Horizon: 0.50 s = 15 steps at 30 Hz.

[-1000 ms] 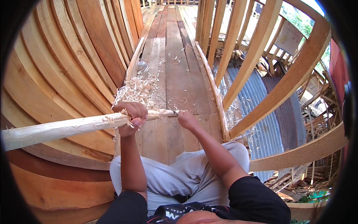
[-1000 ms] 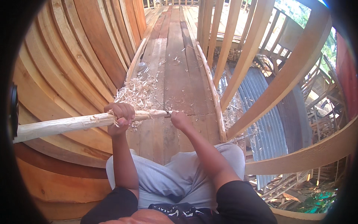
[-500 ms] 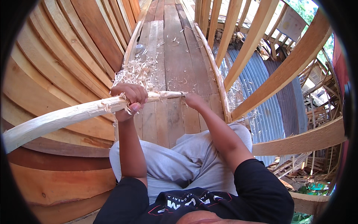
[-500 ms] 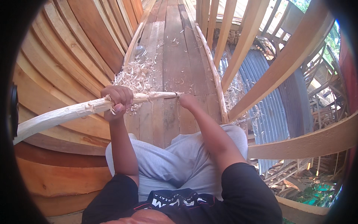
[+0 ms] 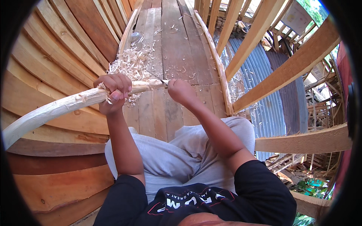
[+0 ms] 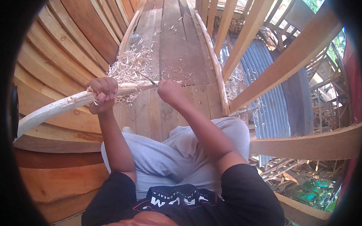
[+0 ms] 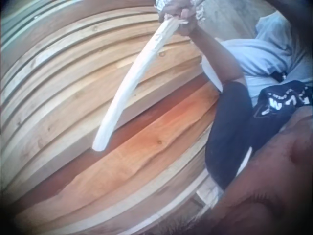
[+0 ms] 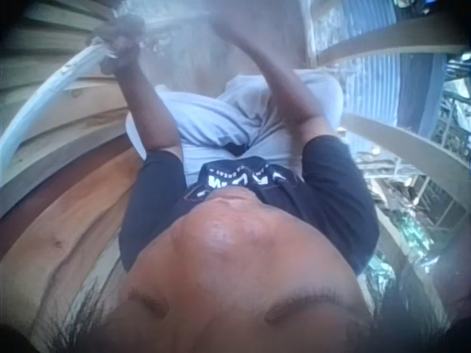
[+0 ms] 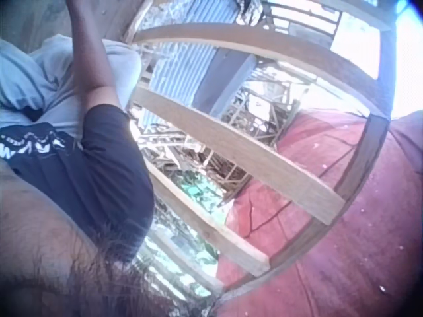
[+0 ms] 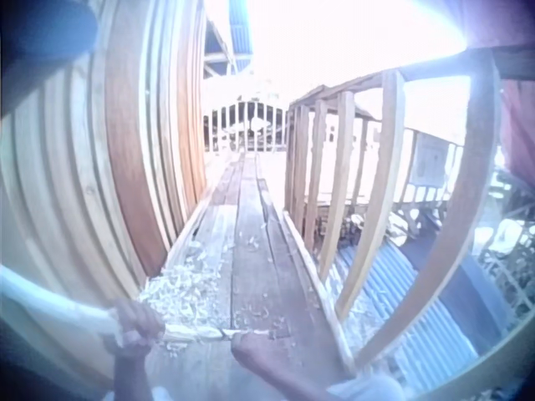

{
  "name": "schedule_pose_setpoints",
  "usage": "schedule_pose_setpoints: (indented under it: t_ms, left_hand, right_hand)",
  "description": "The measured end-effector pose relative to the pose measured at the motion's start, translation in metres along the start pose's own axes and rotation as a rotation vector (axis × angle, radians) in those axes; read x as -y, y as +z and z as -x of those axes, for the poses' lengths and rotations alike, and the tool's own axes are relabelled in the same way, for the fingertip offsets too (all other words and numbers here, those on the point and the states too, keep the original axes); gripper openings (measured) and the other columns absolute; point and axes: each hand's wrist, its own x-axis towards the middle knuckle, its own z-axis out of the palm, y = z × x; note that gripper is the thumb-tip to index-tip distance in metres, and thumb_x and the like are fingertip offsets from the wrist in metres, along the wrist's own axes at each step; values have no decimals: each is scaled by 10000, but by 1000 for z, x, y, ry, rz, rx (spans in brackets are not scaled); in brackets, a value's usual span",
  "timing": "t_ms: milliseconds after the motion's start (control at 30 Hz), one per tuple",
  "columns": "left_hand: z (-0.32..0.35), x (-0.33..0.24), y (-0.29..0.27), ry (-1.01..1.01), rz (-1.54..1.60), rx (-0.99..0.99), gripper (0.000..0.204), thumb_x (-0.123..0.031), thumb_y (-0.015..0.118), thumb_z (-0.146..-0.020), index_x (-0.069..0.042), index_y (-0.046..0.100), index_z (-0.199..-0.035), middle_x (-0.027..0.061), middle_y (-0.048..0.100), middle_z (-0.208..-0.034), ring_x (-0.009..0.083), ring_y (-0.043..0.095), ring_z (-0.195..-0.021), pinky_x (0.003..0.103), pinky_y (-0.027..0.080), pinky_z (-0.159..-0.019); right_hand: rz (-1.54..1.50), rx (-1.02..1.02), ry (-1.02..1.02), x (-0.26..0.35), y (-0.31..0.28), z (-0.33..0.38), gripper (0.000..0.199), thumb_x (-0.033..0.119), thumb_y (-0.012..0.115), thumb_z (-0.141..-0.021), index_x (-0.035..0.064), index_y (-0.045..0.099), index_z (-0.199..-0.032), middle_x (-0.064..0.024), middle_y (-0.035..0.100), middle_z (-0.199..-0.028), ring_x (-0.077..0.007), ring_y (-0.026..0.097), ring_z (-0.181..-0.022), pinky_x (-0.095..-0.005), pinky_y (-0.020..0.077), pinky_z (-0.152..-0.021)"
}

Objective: The person sits on a wooden floor and uses a knife to carve a long, curved piece of wood. They repeatedly shave off thin strips of wood, creating a pile of shavings on the floor.

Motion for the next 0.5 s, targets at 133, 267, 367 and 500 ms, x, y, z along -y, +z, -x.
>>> schedule_pose_setpoints:
  t_ms: [133, 267, 367, 500]
  left_hand:
    - [-2, 7, 11, -30, 50, 49, 243, -89, 656, -731, -83, 422, -669, 42, 469, -560, 155, 469, -498, 305, 421, -544]
    - [-1, 4, 6, -17, 29, 32, 231, -84, 645, -724, -83, 421, -667, 44, 467, -559, 158, 473, -501, 305, 421, -545]
    - [-5, 4, 1, -5, 19, 45, 220, -80, 638, -720, -83, 424, -668, 45, 465, -560, 159, 474, -505, 307, 421, -548]
    - [-2, 6, 5, -28, 16, 41, 203, -94, 611, -750, -99, 423, -673, 26, 455, -573, 144, 454, -537, 306, 406, -579]
  right_hand:
    - [-73, -98, 57, -63, 25, -42, 547, 342, 305, -892, -76, 641, -1000, -334, 587, -1064, -459, 563, -1053, -492, 421, -936]
    - [-23, -88, -33, -53, 20, -40, 542, 340, 309, -891, -79, 640, -982, -330, 590, -1056, -459, 567, -1042, -492, 428, -923]
    - [14, -84, -75, -21, 5, -17, 549, 350, 304, -894, -65, 644, -1008, -304, 603, -1079, -442, 574, -1052, -491, 431, -927]
    - [-22, -115, 8, -51, 16, -31, 544, 345, 311, -892, -75, 653, -946, -326, 599, -1023, -461, 578, -1009, -495, 435, -908]
